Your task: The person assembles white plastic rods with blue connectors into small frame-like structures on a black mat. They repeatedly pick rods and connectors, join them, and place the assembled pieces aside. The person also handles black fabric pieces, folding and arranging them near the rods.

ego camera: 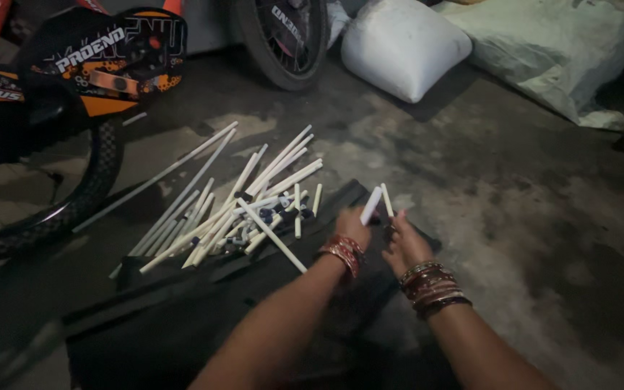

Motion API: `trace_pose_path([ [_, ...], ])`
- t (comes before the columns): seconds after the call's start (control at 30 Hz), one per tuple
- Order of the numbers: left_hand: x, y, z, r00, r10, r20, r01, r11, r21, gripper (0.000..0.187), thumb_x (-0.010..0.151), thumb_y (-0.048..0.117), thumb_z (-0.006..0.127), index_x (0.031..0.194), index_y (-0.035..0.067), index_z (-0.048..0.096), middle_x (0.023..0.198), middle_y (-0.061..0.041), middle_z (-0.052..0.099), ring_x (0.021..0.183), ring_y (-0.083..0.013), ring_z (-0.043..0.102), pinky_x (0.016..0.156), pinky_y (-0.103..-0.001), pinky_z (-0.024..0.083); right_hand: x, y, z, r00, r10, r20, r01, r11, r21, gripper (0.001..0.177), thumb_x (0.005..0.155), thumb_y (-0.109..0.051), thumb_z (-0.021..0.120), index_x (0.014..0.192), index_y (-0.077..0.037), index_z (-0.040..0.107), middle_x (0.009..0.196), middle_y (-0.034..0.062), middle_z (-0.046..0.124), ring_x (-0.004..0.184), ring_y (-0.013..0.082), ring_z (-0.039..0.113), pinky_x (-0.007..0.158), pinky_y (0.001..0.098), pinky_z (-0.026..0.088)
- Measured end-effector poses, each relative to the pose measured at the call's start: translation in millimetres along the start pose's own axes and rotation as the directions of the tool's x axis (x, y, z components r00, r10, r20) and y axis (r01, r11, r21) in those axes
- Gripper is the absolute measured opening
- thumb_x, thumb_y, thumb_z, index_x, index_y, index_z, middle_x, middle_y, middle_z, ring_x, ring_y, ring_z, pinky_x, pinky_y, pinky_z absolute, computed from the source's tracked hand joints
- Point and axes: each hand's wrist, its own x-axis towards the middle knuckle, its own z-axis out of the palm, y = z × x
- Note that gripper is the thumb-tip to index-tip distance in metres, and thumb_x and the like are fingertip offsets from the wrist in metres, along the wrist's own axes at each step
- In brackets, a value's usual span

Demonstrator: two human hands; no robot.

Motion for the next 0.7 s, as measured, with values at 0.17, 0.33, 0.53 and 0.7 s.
trace_pose_path([
  [0.17,40,-37,-63,0.974,0.227,-0.004,-0.199,0.861,0.467,0.027,0.094,0.008,0.06,0.114,0.018,0.075,0.117,-0.023,0.062,0.108,-0.0418,0.065,0.093,-0.05,0.055,5,13,-8,0.981,0.033,-0.19,-0.095,0.941,-0.324,0.079,0.092,-0.057,0.062,0.155,-0.016,0.04,0.162,0.0097,0.037,0.15,0.0255,0.036,0.115,0.0443,0.038],
  [0.33,61,-81,-119,1.0,0.007,-0.013,0.001,0.853,0.522,0.025,0.101,0.028,0.061,0.114,0.009,0.071,0.114,-0.019,0.065,0.106,-0.0394,0.065,0.093,-0.051,0.053,25,46,-42,0.994,0.039,-0.098,-0.066,0.954,-0.292,0.066,0.088,-0.05,0.066,0.142,-0.014,0.058,0.149,0.008,0.056,0.139,0.0254,0.048,0.106,0.047,0.042],
  [0.53,60,-117,-142,0.98,0.189,0.057,-0.17,0.66,0.732,0.023,0.1,0.03,0.065,0.12,0.021,0.073,0.132,-0.015,0.061,0.124,-0.0353,0.061,0.1,-0.048,0.053,44,72,-67,0.995,0.062,-0.082,-0.084,0.952,-0.293,0.059,0.09,-0.046,0.065,0.139,-0.014,0.061,0.142,0.005,0.059,0.131,0.0207,0.051,0.102,0.0448,0.046],
  [0.7,59,-98,-159,0.993,-0.064,0.098,-0.043,0.577,0.816,0.087,0.071,0.049,0.083,0.146,0.027,0.047,0.141,-0.011,0.051,0.135,-0.0351,0.044,0.105,-0.058,0.037,47,84,-69,0.991,0.074,-0.111,-0.106,0.942,-0.317,0.057,0.092,-0.044,0.065,0.14,-0.015,0.059,0.148,0.0028,0.055,0.132,0.0201,0.051,0.103,0.0443,0.046],
])
